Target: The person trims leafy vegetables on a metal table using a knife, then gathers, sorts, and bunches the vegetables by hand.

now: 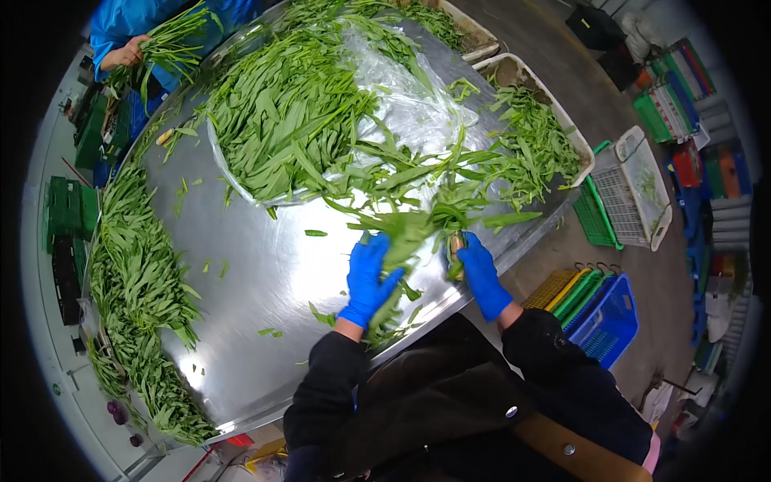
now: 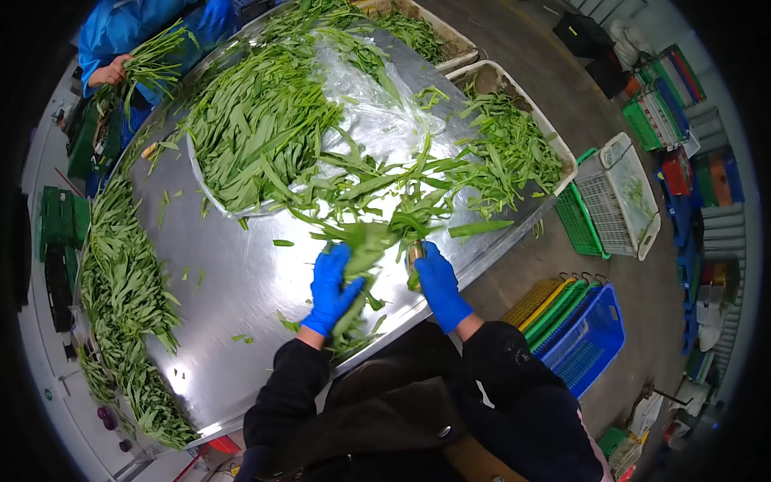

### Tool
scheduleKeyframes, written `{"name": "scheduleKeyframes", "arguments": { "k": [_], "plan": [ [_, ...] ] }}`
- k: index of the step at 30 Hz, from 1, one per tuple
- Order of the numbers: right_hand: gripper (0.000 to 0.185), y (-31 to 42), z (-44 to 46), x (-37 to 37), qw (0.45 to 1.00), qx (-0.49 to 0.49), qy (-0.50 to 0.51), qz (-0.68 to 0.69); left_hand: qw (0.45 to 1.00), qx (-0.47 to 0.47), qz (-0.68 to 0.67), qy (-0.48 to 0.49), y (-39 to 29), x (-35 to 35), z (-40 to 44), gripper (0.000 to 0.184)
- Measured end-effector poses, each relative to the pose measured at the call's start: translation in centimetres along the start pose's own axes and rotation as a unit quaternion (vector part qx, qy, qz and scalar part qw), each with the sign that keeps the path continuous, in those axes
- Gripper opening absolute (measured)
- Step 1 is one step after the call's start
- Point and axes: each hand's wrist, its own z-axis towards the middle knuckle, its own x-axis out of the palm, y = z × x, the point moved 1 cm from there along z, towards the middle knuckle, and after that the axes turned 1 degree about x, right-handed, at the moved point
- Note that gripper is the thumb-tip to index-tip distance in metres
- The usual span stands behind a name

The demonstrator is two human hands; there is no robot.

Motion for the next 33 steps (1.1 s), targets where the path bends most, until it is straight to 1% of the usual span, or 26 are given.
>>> {"name": "scheduleKeyframes", "arguments": {
  "k": [1, 2, 3, 4, 5, 6, 7, 8, 9, 11, 12, 13, 15, 16, 17, 18, 19, 21, 23, 24, 27, 28, 29, 30, 31, 33],
  "plan": [
    [0.033, 0.0, -0.2, 0.4, 1.0, -0.003, -0.001, 0.002, 0.998, 0.013, -0.026, 0.055, -1.5, -0.4, 0.9, 0.067],
    [0.034, 0.1, -0.7, 1.3, 0.999, -0.019, 0.027, 0.044, 0.995, -0.017, -0.069, 0.069, -2.3, -1.2, 0.8, 0.067],
    [0.034, 0.3, -1.2, 2.4, 0.994, -0.035, 0.054, 0.086, 0.995, -0.026, -0.085, 0.048, -2.6, -2.4, 0.1, 0.069],
    [0.037, 0.6, -1.7, 3.8, 0.983, -0.002, 0.117, 0.141, 0.994, -0.034, -0.1, 0.027, -2.2, -3.7, -1.1, 0.071],
    [0.04, 1.2, -2.5, 5.6, 0.964, 0.032, 0.178, 0.196, 0.995, -0.048, -0.075, 0.036, -1.4, -5.0, -3.2, 0.078],
    [0.037, 1.9, -3.4, 7.3, 0.969, 0.019, 0.183, 0.164, 0.996, -0.074, -0.027, 0.052, -1.6, -6.8, -5.2, 0.085],
    [0.035, 2.4, -4.3, 9.0, 0.974, 0.009, 0.183, 0.132, 0.994, -0.076, 0.017, 0.072, -1.5, -8.1, -7.2, 0.092],
    [0.04, 1.5, -5.0, 11.0, 0.963, 0.026, 0.223, 0.152, 0.988, -0.082, 0.079, 0.1, -1.2, -8.6, -9.6, 0.098],
    [0.045, 0.3, -4.9, 12.4, 0.949, 0.044, 0.262, 0.172, 0.983, -0.08, 0.111, 0.12, -1.0, -8.8, -11.4, 0.103],
    [0.053, -2.0, -3.2, 13.0, 0.916, 0.125, 0.362, 0.12, 0.961, -0.08, 0.19, 0.185, -1.0, -8.0, -13.1, 0.104],
    [0.057, -3.1, -2.1, 12.9, 0.91, 0.127, 0.366, 0.147, 0.961, -0.073, 0.184, 0.191, -0.7, -6.9, -12.6, 0.104],
    [0.057, -3.2, -1.3, 12.0, 0.913, 0.129, 0.359, 0.146, 0.959, -0.076, 0.196, 0.193, -0.9, -5.5, -11.6, 0.103],
    [0.053, -2.9, 1.3, 9.1, 0.943, 0.093, 0.314, 0.056, 0.956, -0.079, 0.202, 0.199, -1.6, -2.1, -9.1, 0.102],
    [0.048, -1.9, 2.4, 6.8, 0.941, 0.156, 0.292, 0.066, 0.962, -0.057, 0.187, 0.193, -2.0, 0.3, -6.5, 0.1],
    [0.043, -2.0, 3.9, 4.3, 0.929, 0.153, 0.285, 0.178, 0.967, -0.034, 0.172, 0.185, -2.6, 2.4, -3.6, 0.099],
    [0.036, -3.4, 6.4, 1.9, 0.965, -0.005, 0.259, 0.052, 0.969, -0.026, 0.146, 0.198, -3.7, 4.3, -0.2, 0.099],
    [0.029, -3.7, 8.6, -1.1, 0.929, 0.108, 0.238, 0.262, 0.97, -0.018, 0.12, 0.21, -4.8, 6.0, 3.2, 0.099],
    [0.027, -2.8, 12.6, -7.5, 0.952, 0.089, 0.172, 0.237, 0.979, 0.052, 0.119, 0.157, -6.9, 9.1, 9.2, 0.099],
    [0.032, 1.4, 14.9, -13.6, 0.978, 0.076, 0.102, 0.166, 0.982, 0.072, 0.066, 0.16, -7.8, 11.0, 12.8, 0.099],
    [0.032, 1.6, 16.6, -16.2, 0.985, 0.073, 0.081, 0.137, 0.98, 0.059, 0.044, 0.183, -8.9, 10.7, 14.3, 0.098],
    [0.031, 1.5, 21.8, -22.3, 0.993, 0.076, 0.014, 0.093, 0.981, 0.092, -0.02, 0.171, -10.0, 8.7, 17.0, 0.091],
    [0.03, 2.1, 22.5, -23.1, 0.987, 0.067, -0.026, 0.142, 0.984, 0.098, -0.027, 0.149, -9.6, 7.8, 17.3, 0.087],
    [0.029, 3.0, 23.2, -23.4, 0.978, 0.059, -0.061, 0.191, 0.987, 0.102, -0.031, 0.125, -8.8, 6.8, 17.5, 0.083],
    [0.028, 3.6, 23.9, -23.1, 0.978, 0.04, -0.113, 0.169, 0.989, 0.11, -0.044, 0.082, -7.7, 5.5, 17.8, 0.076],
    [0.026, 4.1, 24.3, -22.4, 0.975, 0.021, -0.165, 0.148, 0.993, 0.098, -0.039, 0.058, -6.9, 3.8, 18.4, 0.07],
    [0.027, 4.6, 24.1, -20.6, 0.962, -0.015, -0.186, 0.198, 0.998, 0.064, -0.024, 0.006, -4.2, 0.6, 19.9, 0.064]
  ]
}}
